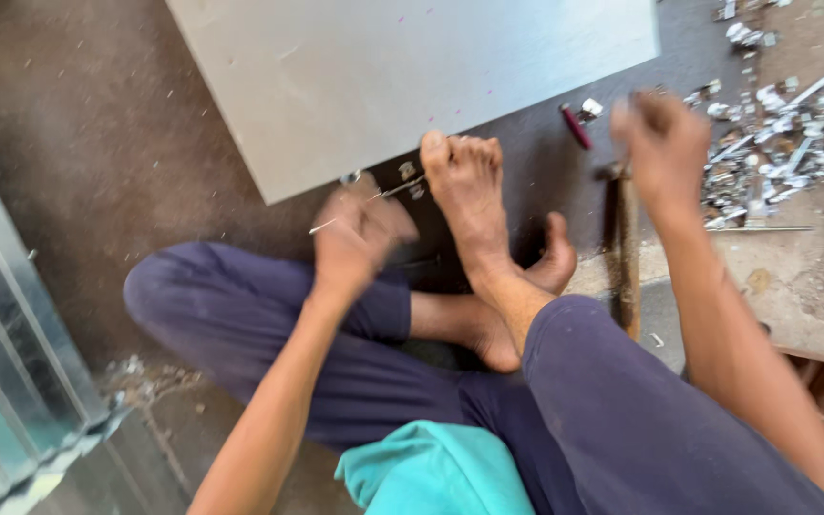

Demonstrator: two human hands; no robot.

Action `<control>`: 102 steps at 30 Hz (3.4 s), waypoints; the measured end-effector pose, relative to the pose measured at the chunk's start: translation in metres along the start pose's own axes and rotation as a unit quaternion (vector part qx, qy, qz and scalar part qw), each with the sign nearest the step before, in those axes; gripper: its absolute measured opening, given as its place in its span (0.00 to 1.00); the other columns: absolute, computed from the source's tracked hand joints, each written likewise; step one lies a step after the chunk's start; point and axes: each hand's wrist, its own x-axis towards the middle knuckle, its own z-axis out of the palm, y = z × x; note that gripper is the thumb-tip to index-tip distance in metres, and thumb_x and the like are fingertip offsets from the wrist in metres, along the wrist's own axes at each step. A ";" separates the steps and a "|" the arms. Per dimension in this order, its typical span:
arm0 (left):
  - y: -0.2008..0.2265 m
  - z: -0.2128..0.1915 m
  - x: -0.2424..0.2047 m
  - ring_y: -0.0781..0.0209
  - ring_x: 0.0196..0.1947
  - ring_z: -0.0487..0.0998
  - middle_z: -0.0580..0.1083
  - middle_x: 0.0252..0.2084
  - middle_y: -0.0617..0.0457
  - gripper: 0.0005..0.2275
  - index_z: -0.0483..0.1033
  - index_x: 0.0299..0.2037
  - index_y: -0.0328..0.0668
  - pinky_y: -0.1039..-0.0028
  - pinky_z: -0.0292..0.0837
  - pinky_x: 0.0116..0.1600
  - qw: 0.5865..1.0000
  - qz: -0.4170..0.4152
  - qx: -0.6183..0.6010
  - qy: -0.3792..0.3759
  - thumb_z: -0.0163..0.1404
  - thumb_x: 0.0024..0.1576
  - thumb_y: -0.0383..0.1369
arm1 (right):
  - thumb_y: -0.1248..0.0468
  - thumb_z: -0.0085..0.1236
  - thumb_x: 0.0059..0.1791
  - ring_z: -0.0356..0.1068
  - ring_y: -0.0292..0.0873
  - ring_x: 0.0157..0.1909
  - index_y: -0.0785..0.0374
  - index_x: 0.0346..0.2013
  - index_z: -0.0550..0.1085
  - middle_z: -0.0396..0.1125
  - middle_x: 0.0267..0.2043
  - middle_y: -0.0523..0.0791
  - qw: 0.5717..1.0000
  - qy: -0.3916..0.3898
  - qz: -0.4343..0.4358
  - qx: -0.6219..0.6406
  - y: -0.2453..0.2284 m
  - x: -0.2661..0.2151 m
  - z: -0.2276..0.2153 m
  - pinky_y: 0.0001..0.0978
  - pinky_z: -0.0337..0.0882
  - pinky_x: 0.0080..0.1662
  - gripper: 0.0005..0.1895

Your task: The person assembles a metal cabinet by marking holes with a template, punching them with a hammer and punch, and inserting rivets. They then attach metal brackets to the cabinet using a hammer and punch.

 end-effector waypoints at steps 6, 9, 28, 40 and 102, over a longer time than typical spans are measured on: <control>-0.004 0.013 -0.028 0.54 0.40 0.80 0.78 0.38 0.51 0.09 0.79 0.38 0.40 0.67 0.76 0.42 0.963 0.152 0.186 -0.119 0.57 0.48 0.24 | 0.49 0.64 0.48 0.73 0.59 0.43 0.77 0.54 0.69 0.71 0.43 0.61 0.926 -0.129 0.075 -0.346 0.050 -0.134 -0.042 0.50 0.73 0.43 0.34; 0.018 -0.002 0.000 0.64 0.35 0.78 0.78 0.35 0.53 0.04 0.79 0.43 0.36 0.74 0.76 0.43 0.982 0.035 -0.183 -0.033 0.55 0.61 0.28 | 0.50 0.58 0.56 0.72 0.59 0.43 0.71 0.48 0.71 0.71 0.43 0.58 0.896 -0.096 -0.001 -0.434 0.065 -0.161 -0.040 0.50 0.72 0.48 0.24; 0.023 0.018 0.108 0.59 0.21 0.76 0.77 0.25 0.51 0.09 0.74 0.53 0.48 0.67 0.69 0.27 0.924 0.364 0.038 0.108 0.57 0.65 0.33 | 0.56 0.47 0.57 0.62 0.34 0.22 0.65 0.53 0.72 0.64 0.23 0.40 0.989 -0.140 -0.037 0.010 -0.098 -0.148 -0.045 0.30 0.63 0.22 0.17; 0.007 0.027 0.125 0.64 0.22 0.81 0.84 0.37 0.58 0.08 0.73 0.55 0.48 0.73 0.75 0.26 0.949 0.302 0.035 0.079 0.54 0.67 0.31 | 0.60 0.45 0.59 0.59 0.35 0.21 0.67 0.50 0.71 0.62 0.22 0.41 0.968 -0.078 -0.238 0.001 -0.126 -0.123 -0.028 0.32 0.65 0.28 0.13; 0.073 0.052 0.186 0.64 0.34 0.87 0.84 0.39 0.55 0.10 0.74 0.55 0.46 0.72 0.79 0.35 0.932 0.360 -0.013 0.031 0.54 0.65 0.28 | 0.58 0.40 0.64 0.59 0.29 0.21 0.67 0.50 0.68 0.60 0.24 0.37 0.981 -0.001 -0.185 0.055 -0.098 -0.084 -0.026 0.24 0.59 0.24 0.15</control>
